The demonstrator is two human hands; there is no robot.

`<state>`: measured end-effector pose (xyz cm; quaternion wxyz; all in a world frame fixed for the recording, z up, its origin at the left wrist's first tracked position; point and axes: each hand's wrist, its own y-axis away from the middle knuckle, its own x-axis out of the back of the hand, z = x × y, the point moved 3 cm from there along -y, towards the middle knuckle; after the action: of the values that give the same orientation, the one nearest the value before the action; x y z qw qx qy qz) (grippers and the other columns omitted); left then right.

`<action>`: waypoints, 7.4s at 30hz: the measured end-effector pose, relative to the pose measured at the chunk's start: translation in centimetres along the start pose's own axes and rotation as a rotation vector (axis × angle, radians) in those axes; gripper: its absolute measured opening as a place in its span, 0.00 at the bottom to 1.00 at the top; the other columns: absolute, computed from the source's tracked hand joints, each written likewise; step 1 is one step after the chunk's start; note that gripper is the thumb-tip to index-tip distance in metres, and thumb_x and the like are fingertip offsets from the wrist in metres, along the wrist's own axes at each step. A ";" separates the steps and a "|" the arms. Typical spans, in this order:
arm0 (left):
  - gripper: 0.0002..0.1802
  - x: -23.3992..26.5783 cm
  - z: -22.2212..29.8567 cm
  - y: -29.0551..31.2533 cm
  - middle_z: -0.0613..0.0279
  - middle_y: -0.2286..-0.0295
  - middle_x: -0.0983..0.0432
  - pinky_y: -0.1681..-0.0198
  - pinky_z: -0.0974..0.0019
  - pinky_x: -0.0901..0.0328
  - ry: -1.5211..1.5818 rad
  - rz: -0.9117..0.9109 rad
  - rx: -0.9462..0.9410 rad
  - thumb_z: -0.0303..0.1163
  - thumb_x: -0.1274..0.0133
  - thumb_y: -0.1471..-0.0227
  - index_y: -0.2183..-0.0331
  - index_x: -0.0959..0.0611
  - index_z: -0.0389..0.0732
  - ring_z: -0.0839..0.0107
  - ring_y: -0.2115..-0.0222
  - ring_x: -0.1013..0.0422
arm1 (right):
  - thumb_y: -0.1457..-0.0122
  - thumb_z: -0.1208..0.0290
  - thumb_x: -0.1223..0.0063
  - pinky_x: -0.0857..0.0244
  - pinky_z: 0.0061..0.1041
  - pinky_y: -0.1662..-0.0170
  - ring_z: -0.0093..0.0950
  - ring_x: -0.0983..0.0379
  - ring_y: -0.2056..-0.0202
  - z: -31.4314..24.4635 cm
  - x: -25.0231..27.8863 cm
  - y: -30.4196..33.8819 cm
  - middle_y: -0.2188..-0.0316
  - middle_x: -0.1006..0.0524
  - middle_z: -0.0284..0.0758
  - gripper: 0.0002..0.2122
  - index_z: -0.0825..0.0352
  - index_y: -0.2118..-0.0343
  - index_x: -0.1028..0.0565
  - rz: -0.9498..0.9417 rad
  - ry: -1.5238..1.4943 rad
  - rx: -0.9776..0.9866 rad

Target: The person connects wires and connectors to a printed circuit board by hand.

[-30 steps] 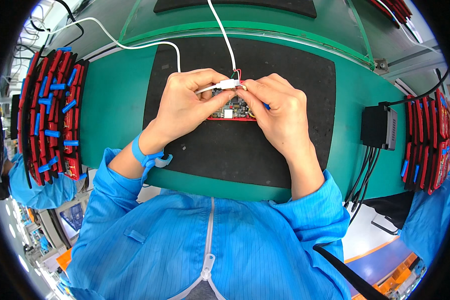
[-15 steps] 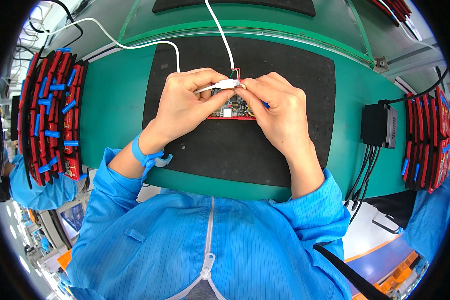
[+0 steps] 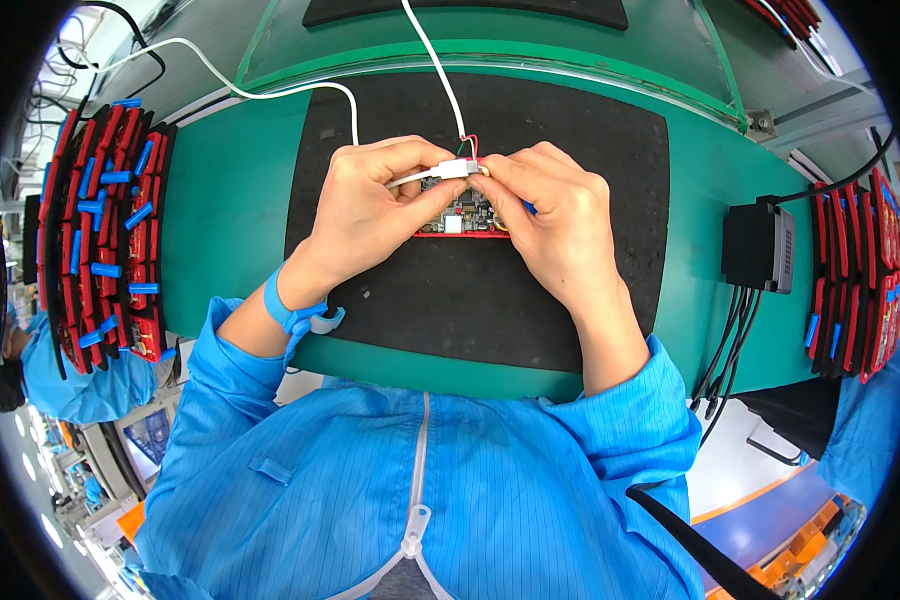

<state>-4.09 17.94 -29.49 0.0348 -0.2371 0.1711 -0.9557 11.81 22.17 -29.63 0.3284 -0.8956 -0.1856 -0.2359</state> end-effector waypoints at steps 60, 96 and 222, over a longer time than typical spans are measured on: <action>0.10 6.2 -0.7 2.8 0.65 0.73 0.31 0.74 0.73 0.40 -0.218 -0.099 0.146 0.22 0.41 0.55 0.66 0.18 0.37 0.76 0.74 0.34 | 0.53 0.79 0.40 0.35 0.25 0.71 0.29 0.28 0.78 -0.4 -0.1 0.0 0.80 0.23 0.36 0.04 0.70 0.73 0.21 0.011 -0.003 -0.006; 0.09 2.7 -3.5 3.6 0.56 0.71 0.32 0.59 0.61 0.39 -0.443 -0.276 -0.329 0.33 0.50 0.45 0.65 0.22 0.39 0.58 0.66 0.36 | 0.53 0.74 0.41 0.34 0.28 0.74 0.32 0.28 0.79 -0.1 0.9 1.7 0.81 0.24 0.37 0.02 0.66 0.76 0.22 -0.008 0.069 0.140; 0.17 5.2 -3.2 2.9 0.57 0.78 0.26 0.74 0.65 0.37 -0.147 -0.333 -0.008 0.41 0.45 0.47 0.58 0.19 0.43 0.65 0.80 0.30 | 0.42 0.75 0.48 0.39 0.17 0.77 0.15 0.33 0.80 2.0 -1.1 1.7 0.81 0.25 0.27 0.06 0.69 0.75 0.24 0.196 -0.700 -0.215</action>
<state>-10.17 15.40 -30.83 -0.1124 -0.3317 0.1302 -0.9276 12.36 22.09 -32.45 0.1704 -0.9648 -0.1743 0.0989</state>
